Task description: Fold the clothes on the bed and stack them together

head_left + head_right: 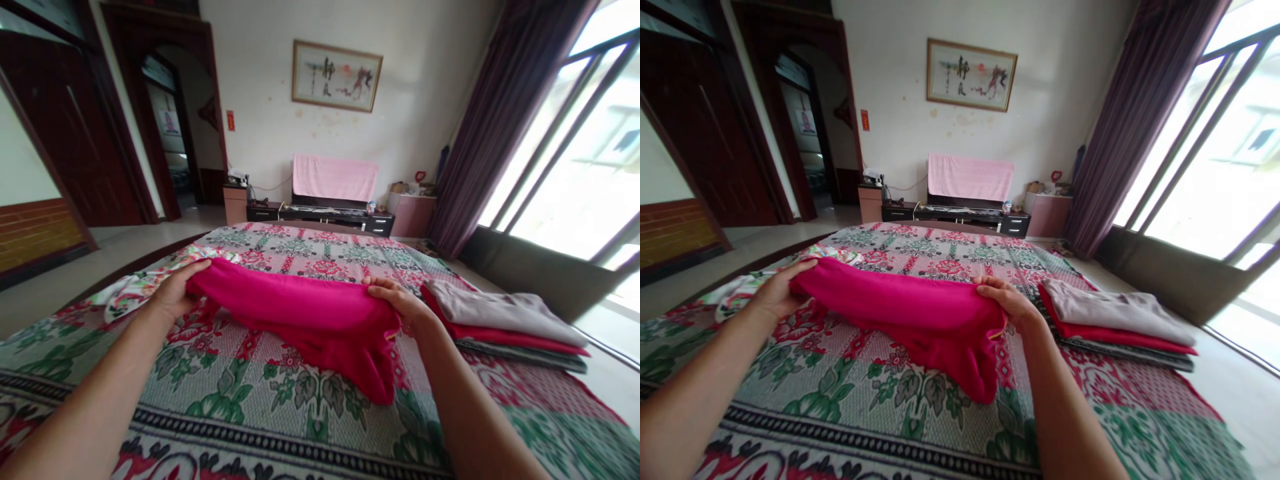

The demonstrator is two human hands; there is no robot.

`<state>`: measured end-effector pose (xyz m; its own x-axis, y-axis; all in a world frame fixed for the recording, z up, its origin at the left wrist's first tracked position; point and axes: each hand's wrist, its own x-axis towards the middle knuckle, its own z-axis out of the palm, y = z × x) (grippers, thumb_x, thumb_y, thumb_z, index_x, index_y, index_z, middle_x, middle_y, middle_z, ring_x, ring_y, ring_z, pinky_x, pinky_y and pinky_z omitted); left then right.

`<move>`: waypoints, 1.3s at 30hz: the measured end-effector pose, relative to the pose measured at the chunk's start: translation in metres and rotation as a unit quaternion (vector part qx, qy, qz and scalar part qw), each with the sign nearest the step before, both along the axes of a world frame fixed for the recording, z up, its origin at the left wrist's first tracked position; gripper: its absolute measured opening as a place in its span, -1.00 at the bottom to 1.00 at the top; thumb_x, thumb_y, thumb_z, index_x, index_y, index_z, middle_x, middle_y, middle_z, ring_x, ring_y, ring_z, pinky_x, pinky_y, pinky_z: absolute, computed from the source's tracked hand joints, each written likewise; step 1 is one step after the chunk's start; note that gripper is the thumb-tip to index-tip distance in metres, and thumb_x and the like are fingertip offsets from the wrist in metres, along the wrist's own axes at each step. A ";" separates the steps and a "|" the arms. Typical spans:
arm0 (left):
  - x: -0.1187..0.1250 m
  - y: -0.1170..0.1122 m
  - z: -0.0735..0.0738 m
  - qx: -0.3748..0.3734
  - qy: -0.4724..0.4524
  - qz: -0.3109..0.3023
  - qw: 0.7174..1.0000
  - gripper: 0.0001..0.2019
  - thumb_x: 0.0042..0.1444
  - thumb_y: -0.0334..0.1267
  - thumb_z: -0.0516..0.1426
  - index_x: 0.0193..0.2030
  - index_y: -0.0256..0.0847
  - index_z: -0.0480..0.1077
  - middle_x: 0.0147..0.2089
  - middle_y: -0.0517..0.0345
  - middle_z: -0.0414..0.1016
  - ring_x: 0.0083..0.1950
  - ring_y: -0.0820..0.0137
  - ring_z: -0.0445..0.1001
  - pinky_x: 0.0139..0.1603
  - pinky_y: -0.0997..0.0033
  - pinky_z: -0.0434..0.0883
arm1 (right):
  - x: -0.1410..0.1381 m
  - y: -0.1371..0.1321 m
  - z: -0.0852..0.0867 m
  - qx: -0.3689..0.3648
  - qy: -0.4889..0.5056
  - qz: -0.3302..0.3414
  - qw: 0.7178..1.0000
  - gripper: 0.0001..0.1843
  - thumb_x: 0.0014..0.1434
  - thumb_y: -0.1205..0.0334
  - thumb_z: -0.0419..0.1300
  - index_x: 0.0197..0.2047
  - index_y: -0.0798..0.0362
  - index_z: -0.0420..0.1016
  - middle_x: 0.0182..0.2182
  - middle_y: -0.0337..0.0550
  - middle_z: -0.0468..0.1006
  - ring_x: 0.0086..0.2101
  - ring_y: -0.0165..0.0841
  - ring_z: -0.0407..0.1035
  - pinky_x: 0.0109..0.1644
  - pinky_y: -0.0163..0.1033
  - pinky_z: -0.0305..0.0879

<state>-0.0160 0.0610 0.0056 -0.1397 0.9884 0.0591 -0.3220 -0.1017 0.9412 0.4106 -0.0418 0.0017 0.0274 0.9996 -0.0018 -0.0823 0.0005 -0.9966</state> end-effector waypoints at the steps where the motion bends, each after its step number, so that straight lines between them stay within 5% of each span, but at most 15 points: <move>1: 0.002 0.000 -0.002 -0.005 0.000 -0.004 1.000 -0.75 -0.20 -0.33 0.32 -0.32 -0.32 0.47 -0.44 0.14 0.54 -0.49 0.42 0.48 -0.50 0.46 0.45 | 0.001 0.002 -0.002 0.013 0.002 -0.033 0.999 -0.54 -0.22 0.08 0.43 -0.22 0.03 0.48 -0.50 -0.29 0.51 -0.55 -0.45 0.34 -0.49 -0.37 0.28; 5: 0.013 0.006 -0.013 0.061 -0.012 0.032 0.998 -0.56 -0.17 -0.31 0.28 -0.05 -0.20 0.45 -0.20 0.16 0.57 -0.35 0.49 0.50 -0.34 0.53 0.46 | 0.002 0.022 -0.021 0.132 -0.017 -0.220 0.966 -0.41 -0.17 -0.01 0.36 -0.04 -0.01 0.46 -0.35 -0.26 0.55 -0.40 -0.40 0.41 -0.33 -0.32 0.35; 8: 0.014 0.012 -0.024 0.109 0.139 0.041 0.983 -0.36 -0.09 -0.24 0.24 0.21 -0.05 0.29 0.12 0.11 0.45 -0.12 0.43 0.52 -0.13 0.47 0.46 | 0.006 0.032 -0.036 0.160 -0.121 -0.273 0.941 -0.34 -0.08 0.00 0.28 0.12 -0.02 0.37 -0.19 -0.19 0.55 -0.26 -0.33 0.43 -0.21 -0.25 0.37; 10: 0.010 0.016 -0.032 0.110 0.317 0.094 0.937 -0.37 -0.07 -0.22 0.21 0.23 -0.09 0.29 0.19 0.06 0.40 -0.08 0.35 0.52 -0.06 0.40 0.45 | 0.012 0.033 -0.043 0.090 -0.265 -0.297 0.913 -0.43 -0.04 0.09 0.24 0.08 0.03 0.42 -0.22 -0.13 0.56 -0.25 -0.27 0.43 -0.17 -0.20 0.35; 13: 0.002 0.023 -0.045 0.104 0.525 0.142 0.833 -0.55 -0.04 -0.22 0.12 0.05 -0.17 0.46 0.06 0.06 0.51 -0.13 0.30 0.54 0.00 0.35 0.43 | 0.019 0.032 -0.049 -0.017 -0.469 -0.308 0.828 -0.61 -0.01 0.20 0.17 -0.09 0.11 0.54 -0.29 -0.01 0.57 -0.23 -0.18 0.43 -0.11 -0.15 0.31; 16: -0.002 0.030 -0.061 0.164 0.625 0.100 0.756 -0.67 -0.03 -0.24 0.06 -0.14 -0.17 0.54 -0.05 0.08 0.57 -0.07 0.28 0.53 0.09 0.37 0.38 | 0.020 0.031 -0.050 0.014 -0.553 -0.326 0.766 -0.62 0.05 0.22 0.10 -0.08 0.10 0.56 -0.17 0.07 0.55 -0.15 -0.17 0.42 -0.04 -0.16 0.27; 20: -0.001 0.037 -0.087 0.229 0.675 0.050 0.699 -0.61 -0.04 -0.28 0.03 -0.06 -0.18 0.50 0.07 0.02 0.50 0.12 0.23 0.44 0.23 0.29 0.30 | 0.017 0.031 -0.047 0.047 -0.578 -0.268 0.769 -0.65 0.12 0.12 0.09 -0.13 0.07 0.57 -0.22 -0.01 0.56 -0.18 -0.24 0.43 -0.04 -0.21 0.27; 23: 0.002 0.038 -0.099 0.243 0.680 0.056 0.690 -0.48 0.01 -0.24 0.04 0.17 -0.22 0.35 0.17 -0.04 0.41 0.20 0.18 0.36 0.25 0.19 0.28 | 0.016 0.030 -0.048 0.008 -0.599 -0.193 0.777 -0.48 0.04 -0.05 0.19 -0.04 0.14 0.52 -0.25 0.02 0.57 -0.21 -0.22 0.44 -0.12 -0.23 0.29; 26: 0.009 0.035 -0.098 0.238 0.684 0.091 0.684 -0.35 0.05 -0.22 0.06 0.33 -0.23 0.13 0.30 -0.10 0.23 0.27 0.15 0.27 0.22 0.19 0.30 | 0.009 0.029 -0.053 -0.002 -0.626 -0.177 0.759 -0.31 -0.02 0.00 0.26 0.13 0.19 0.39 -0.20 0.06 0.57 -0.20 -0.22 0.45 -0.14 -0.26 0.29; 29: 0.019 0.035 -0.091 0.192 0.721 0.104 0.657 -0.35 0.07 -0.25 0.04 0.35 -0.19 0.11 0.34 -0.12 0.17 0.21 0.11 0.33 0.13 0.19 0.35 | -0.004 0.029 -0.062 0.023 -0.653 -0.158 0.741 -0.49 0.04 0.20 0.19 0.08 0.17 0.44 -0.23 0.03 0.57 -0.22 -0.25 0.45 -0.14 -0.29 0.26; 32: 0.028 0.046 -0.083 0.149 0.757 0.073 0.633 -0.55 0.10 -0.31 -0.01 0.13 -0.16 0.40 0.08 -0.05 0.45 0.05 0.17 0.44 0.06 0.24 0.37 | -0.012 0.034 -0.069 0.048 -0.650 -0.146 0.745 -0.70 0.09 0.34 0.08 -0.16 0.13 0.57 -0.26 0.01 0.59 -0.23 -0.28 0.46 -0.14 -0.30 0.25; 35: 0.035 0.066 -0.070 0.136 0.737 0.053 0.660 -0.63 0.10 -0.36 -0.06 -0.09 -0.17 0.53 -0.15 0.01 0.55 -0.06 0.25 0.48 0.02 0.32 0.37 | -0.008 0.047 -0.063 0.060 -0.603 -0.174 0.777 -0.71 0.11 0.36 0.05 -0.24 0.09 0.60 -0.28 -0.06 0.61 -0.24 -0.31 0.47 -0.14 -0.33 0.26; 39: 0.047 0.084 -0.051 0.147 0.671 0.154 0.710 -0.60 0.09 -0.38 -0.07 -0.02 -0.21 0.49 -0.10 -0.01 0.56 -0.02 0.24 0.48 0.08 0.30 0.35 | 0.008 0.065 -0.043 0.037 -0.558 -0.289 0.777 -0.66 0.17 0.29 0.03 -0.10 0.11 0.57 -0.20 -0.02 0.59 -0.18 -0.27 0.45 -0.07 -0.28 0.26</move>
<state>0.0314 0.1450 -0.0455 0.0307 0.8409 0.5403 0.9250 -0.2287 0.3033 0.4186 0.0233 -0.0413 0.4156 0.8160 0.4018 0.8681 -0.2240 -0.4430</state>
